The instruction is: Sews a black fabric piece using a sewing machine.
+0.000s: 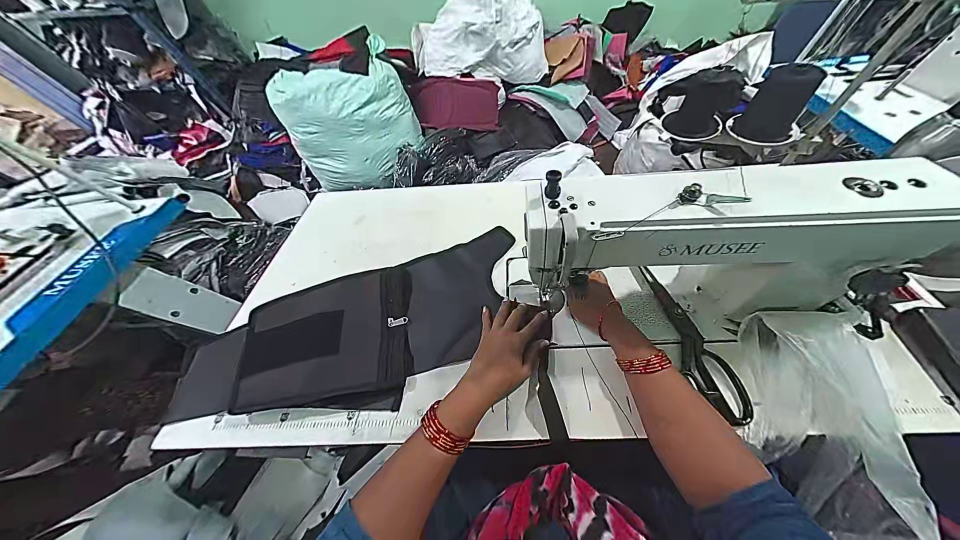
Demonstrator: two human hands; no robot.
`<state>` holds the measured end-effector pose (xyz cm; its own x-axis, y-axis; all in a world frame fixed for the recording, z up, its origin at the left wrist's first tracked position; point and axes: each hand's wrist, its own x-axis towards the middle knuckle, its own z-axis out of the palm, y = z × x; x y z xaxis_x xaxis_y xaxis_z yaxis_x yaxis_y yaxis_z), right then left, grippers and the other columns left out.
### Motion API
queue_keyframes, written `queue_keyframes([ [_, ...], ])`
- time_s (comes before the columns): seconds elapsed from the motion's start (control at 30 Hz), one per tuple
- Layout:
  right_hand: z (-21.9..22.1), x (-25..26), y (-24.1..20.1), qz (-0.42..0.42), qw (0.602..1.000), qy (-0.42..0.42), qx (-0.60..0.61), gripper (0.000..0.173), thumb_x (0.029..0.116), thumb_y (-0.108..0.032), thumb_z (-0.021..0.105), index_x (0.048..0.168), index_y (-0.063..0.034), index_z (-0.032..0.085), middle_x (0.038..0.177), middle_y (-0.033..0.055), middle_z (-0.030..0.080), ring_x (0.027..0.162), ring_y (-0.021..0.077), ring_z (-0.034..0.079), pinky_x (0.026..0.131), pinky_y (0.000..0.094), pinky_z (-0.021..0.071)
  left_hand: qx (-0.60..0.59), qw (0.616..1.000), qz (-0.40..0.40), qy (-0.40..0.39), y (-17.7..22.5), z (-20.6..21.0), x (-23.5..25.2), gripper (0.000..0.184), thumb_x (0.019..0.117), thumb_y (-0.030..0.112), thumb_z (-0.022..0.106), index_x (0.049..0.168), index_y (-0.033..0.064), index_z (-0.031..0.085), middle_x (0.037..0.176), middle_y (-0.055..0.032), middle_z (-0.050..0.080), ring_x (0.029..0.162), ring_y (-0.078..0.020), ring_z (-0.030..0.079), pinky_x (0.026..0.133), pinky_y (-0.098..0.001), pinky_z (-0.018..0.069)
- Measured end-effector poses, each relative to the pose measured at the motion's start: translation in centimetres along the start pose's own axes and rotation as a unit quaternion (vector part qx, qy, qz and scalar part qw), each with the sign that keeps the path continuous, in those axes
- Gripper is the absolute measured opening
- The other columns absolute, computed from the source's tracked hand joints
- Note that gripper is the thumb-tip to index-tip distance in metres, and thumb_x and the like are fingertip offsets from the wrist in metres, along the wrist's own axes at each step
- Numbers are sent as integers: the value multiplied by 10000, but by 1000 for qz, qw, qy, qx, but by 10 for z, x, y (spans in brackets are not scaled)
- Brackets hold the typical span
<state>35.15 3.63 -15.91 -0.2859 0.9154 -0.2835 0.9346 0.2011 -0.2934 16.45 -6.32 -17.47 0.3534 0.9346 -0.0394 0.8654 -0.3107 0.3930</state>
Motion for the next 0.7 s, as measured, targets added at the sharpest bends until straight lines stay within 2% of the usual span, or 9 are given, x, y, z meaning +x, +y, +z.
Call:
queue_keyframes([
  [0.13,0,1,0,0,1000,-1,0,355,1062,-160,490,1293,74,624,1353,248,607,1349,378,506,1159,527,318,-5,1000,14,12,-4,1,1,502,1059,428,454,1504,214,545,1583,-173,448,1531,-433,275,1192,-730,108],
  [0.27,-1,-1,0,4,1000,2,17,373,1069,-185,487,1299,74,626,1363,258,603,1358,391,499,1179,528,299,-15,998,47,50,-17,3,12,481,1042,404,490,1456,182,598,1538,-184,501,1503,-458,324,1165,-766,160],
  [0.4,-2,-2,-1,10,1000,6,23,392,1077,-193,466,1331,71,606,1398,260,581,1395,384,468,1208,507,269,-9,996,75,46,-26,1,21,479,1044,409,495,1450,177,602,1521,-178,520,1492,-447,352,1159,-765,184],
  [0.7,0,0,0,18,999,19,37,368,1049,-185,519,1295,64,635,1348,258,612,1364,385,496,1196,503,292,-5,996,76,41,-25,1,21,483,1051,420,472,1466,202,589,1535,-164,512,1500,-446,339,1158,-768,170],
])
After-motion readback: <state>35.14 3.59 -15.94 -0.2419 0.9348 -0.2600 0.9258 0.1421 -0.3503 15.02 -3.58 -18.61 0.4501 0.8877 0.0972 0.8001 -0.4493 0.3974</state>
